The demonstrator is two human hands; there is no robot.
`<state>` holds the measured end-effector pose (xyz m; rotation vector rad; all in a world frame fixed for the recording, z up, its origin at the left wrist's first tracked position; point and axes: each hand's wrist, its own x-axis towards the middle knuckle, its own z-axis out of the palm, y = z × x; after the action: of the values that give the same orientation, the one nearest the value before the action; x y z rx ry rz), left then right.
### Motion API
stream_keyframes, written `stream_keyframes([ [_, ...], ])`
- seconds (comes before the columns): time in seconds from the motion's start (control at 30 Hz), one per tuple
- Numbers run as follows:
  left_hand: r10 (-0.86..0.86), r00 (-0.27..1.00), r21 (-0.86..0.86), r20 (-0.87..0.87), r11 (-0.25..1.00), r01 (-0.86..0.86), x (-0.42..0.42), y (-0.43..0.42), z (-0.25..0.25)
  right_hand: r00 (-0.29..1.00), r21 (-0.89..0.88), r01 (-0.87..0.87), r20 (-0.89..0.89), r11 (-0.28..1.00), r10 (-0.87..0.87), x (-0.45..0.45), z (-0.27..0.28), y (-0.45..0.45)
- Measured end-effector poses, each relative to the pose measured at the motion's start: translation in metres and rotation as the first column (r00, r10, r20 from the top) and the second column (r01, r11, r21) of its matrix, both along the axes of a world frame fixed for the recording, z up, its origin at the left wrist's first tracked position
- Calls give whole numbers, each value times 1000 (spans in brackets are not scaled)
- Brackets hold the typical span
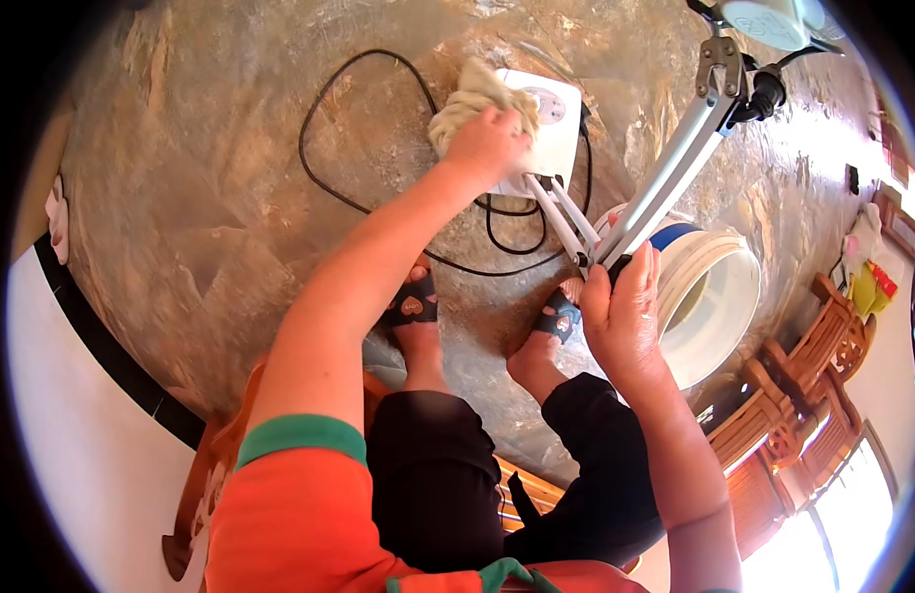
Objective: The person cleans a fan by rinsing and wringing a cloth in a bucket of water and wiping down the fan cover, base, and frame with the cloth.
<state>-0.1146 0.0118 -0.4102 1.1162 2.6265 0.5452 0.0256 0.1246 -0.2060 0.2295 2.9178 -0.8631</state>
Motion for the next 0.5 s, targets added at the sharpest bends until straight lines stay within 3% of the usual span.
stream_keyframes([
  [0.03, 45, 985, -36, 164, 999, -40, -1, 8, -2, 1000, 12, 0, -1, 1000, 0, -1, 0, -2],
  [0.13, -400, 914, -148, -72, 910, 387, -7, 27, 13, 1000, 2, 15, 19, 1000, -15, -3, 1, -4],
  [0.17, -371, 928, -166, 20, 914, 369, -9, 31, 22, 999, -7, 21, 24, 1000, -21, -4, 2, -4],
  [0.3, -170, 985, -181, 37, 968, 174, -2, 29, 15, 1000, 15, 10, -10, 1000, -10, -1, -3, -1],
  [0.37, -77, 997, -206, -8, 976, 74, 8, 19, 17, 999, 6, 14, 51, 1000, -14, -1, 4, 2],
  [0.4, -50, 997, -193, -57, 980, 38, 9, 12, 12, 1000, 11, -7, -5, 1000, 8, -1, 3, 2],
  [0.5, -159, 986, -177, -45, 973, 149, 13, -11, 20, 999, 1, -7, 33, 1000, 7, 1, 7, 3],
])
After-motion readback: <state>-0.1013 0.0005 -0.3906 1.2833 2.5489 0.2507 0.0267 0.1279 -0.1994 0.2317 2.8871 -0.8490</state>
